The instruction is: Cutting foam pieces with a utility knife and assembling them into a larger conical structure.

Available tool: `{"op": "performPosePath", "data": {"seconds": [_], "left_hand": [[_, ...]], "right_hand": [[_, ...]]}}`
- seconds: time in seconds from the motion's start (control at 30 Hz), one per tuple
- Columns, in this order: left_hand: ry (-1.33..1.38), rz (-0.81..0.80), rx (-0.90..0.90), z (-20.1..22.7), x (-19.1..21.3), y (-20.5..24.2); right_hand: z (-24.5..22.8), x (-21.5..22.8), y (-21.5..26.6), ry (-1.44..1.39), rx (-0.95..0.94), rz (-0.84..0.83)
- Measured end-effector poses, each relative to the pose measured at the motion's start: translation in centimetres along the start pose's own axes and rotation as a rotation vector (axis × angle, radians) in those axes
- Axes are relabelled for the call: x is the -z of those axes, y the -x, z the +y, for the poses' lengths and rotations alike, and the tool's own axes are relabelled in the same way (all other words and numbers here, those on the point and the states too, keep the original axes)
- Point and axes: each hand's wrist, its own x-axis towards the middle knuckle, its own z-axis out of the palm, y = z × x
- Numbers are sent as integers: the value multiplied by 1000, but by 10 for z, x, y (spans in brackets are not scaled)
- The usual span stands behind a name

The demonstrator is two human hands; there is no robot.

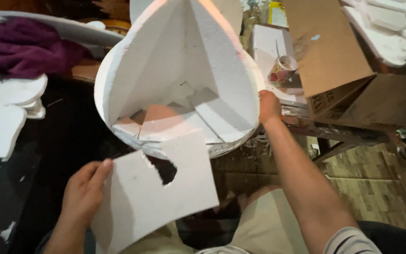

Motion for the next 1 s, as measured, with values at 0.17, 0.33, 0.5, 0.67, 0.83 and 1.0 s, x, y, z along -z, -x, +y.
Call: {"op": "performPosePath", "data": {"seconds": [0.17,0.33,0.5,0.67,0.83,1.0], "left_hand": [[-32,-34,-12,28,-9,0],[86,-47,-145,-4,-23,-26],[184,-55,-190,2,-22,-20],[199,-5,-241,3,-14,-14],[118,37,-335,13,-9,-16],[36,69,-441,21,-3,-31]], "right_hand": [[-12,16,9,-38,-99,-58],[6,2,-13,-85,-182,-86],[69,-39,-50,-122,-305,-10],[42,15,24,-682,-332,87],[20,67,100,-895,-273,55],[-18,105,163,-1229,-235,65]]}}
